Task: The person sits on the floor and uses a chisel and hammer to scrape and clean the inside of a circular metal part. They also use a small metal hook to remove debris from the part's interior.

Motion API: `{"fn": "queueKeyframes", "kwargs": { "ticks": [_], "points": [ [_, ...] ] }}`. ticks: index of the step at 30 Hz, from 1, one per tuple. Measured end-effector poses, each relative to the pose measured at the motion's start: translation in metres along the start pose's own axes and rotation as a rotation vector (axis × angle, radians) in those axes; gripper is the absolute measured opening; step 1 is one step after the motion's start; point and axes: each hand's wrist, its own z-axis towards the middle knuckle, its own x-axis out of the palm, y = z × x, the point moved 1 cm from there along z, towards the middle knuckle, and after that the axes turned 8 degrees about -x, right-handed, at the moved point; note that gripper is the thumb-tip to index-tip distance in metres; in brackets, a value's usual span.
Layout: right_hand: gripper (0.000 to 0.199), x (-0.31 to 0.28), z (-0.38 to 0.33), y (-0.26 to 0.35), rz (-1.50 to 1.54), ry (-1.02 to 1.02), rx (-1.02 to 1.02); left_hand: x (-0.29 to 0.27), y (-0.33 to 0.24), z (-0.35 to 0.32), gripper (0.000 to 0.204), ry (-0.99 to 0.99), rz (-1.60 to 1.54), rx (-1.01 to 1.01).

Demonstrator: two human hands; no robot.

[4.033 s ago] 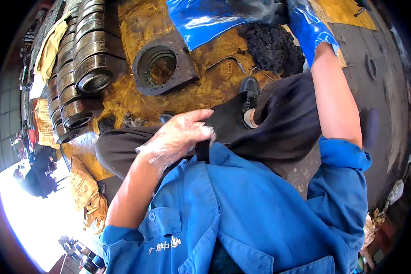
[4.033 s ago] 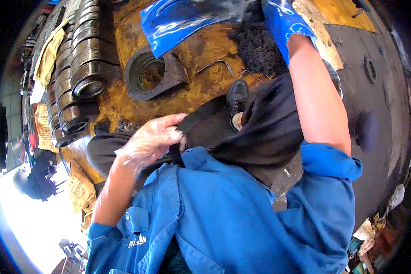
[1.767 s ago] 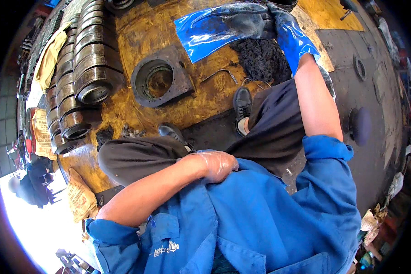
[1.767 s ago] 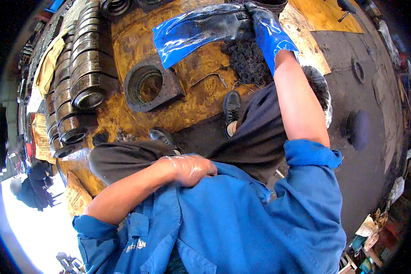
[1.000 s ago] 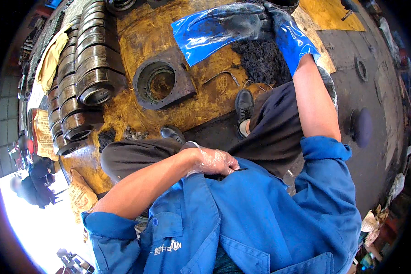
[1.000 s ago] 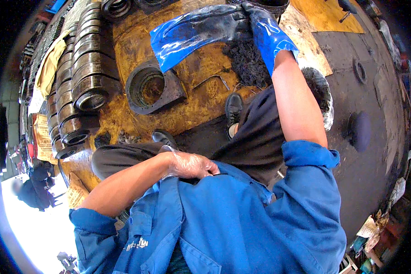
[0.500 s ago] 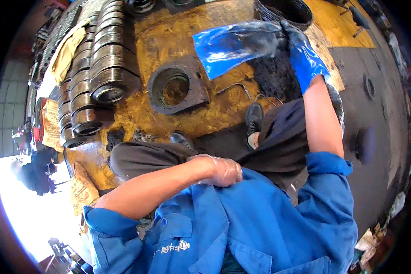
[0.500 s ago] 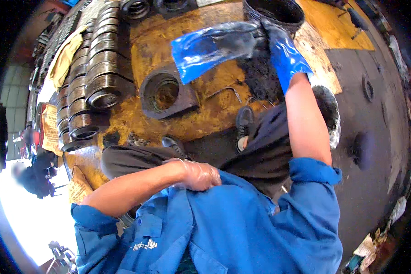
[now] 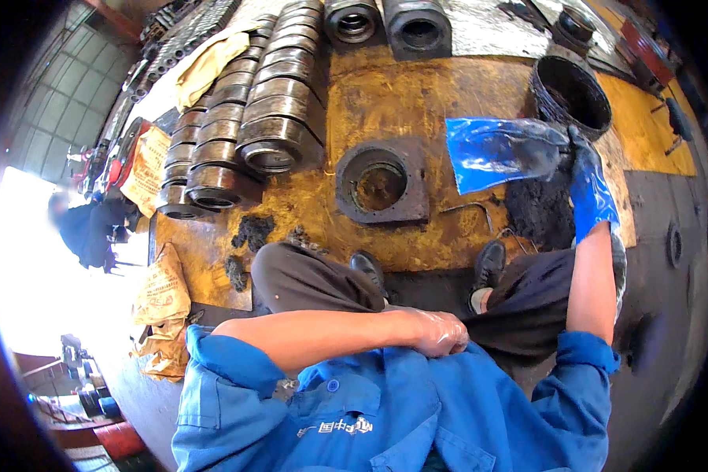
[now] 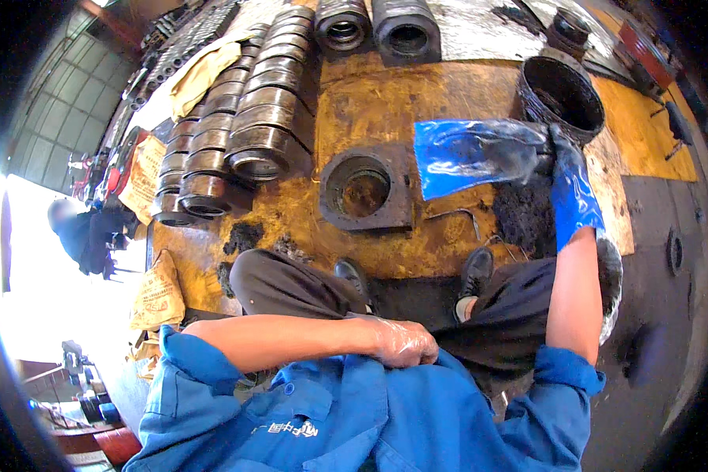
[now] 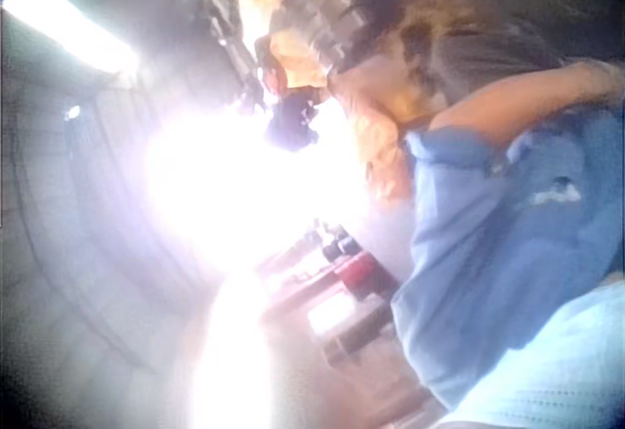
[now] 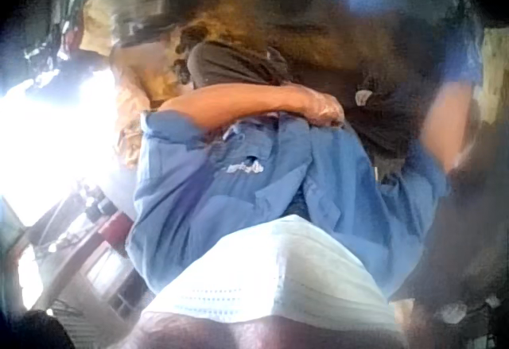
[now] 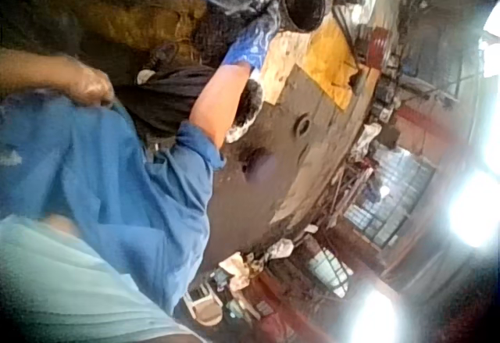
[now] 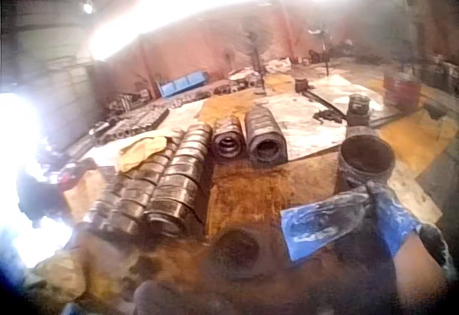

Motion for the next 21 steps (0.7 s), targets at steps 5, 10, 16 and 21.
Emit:
{"fn": "queueKeyframes", "kwargs": {
  "ticks": [5,10,16,21],
  "points": [
    [0.039,0.001,0.005,-0.004,0.0,-0.035,0.207,-0.007,-0.009,-0.022,0.02,-0.033,-0.074,-0.067],
    [0.039,-0.029,0.044,-0.043,0.06,-0.026,0.08,0.001,0.0,-0.005,0.023,-0.08,0.167,-0.004],
    [0.04,-0.024,0.039,-0.045,0.006,-0.003,0.104,0.019,0.022,0.018,0.033,0.057,0.3,0.042],
    [0.04,-0.024,0.029,-0.033,0.039,0.088,0.058,0.017,0.036,0.033,0.034,0.279,-0.067,0.161]
  ]
}}
